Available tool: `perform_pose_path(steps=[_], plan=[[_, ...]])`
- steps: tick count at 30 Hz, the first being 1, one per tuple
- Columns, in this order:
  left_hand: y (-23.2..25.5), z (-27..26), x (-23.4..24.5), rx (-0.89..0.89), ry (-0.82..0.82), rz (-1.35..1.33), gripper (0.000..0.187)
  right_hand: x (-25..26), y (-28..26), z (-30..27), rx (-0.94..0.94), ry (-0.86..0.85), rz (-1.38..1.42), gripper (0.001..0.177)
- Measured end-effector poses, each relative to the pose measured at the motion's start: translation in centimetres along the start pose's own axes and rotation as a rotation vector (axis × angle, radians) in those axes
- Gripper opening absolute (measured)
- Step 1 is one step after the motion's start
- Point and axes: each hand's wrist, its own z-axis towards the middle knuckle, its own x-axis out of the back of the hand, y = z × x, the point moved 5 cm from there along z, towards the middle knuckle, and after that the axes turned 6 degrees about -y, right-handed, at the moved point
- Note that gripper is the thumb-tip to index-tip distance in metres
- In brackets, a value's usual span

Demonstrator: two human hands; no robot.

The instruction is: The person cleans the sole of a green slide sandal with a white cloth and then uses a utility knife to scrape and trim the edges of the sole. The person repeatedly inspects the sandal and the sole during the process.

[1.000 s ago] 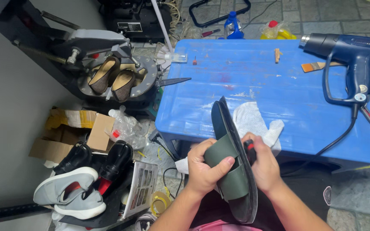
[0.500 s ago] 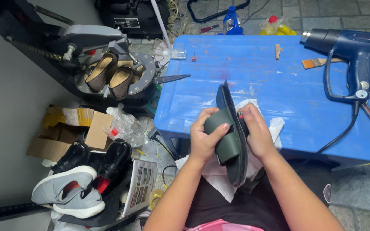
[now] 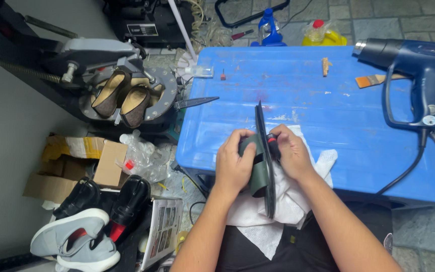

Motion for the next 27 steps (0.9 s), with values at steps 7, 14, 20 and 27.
perform_pose_path(steps=[7,14,20,27], plan=[[-2.3,1.2,-2.6,0.263,-0.083,-0.186,0.037,-0.3,-2.2,1.2,-0.079,0.156,-0.226,0.047],[-2.7,0.8,-2.9,0.304,0.02,-0.174,0.038,-1.3,-4.2,0.0,0.02,0.118,-0.284,0.043],[-2.5,0.5,-2.5,0.353,0.059,-0.132,0.036,-1.9,-7.7,-2.7,0.134,0.025,-0.399,0.039],[-0.5,1.0,-3.2,0.288,0.041,-0.078,0.033,0.2,-3.5,-2.1,-0.088,0.171,-0.233,0.038]])
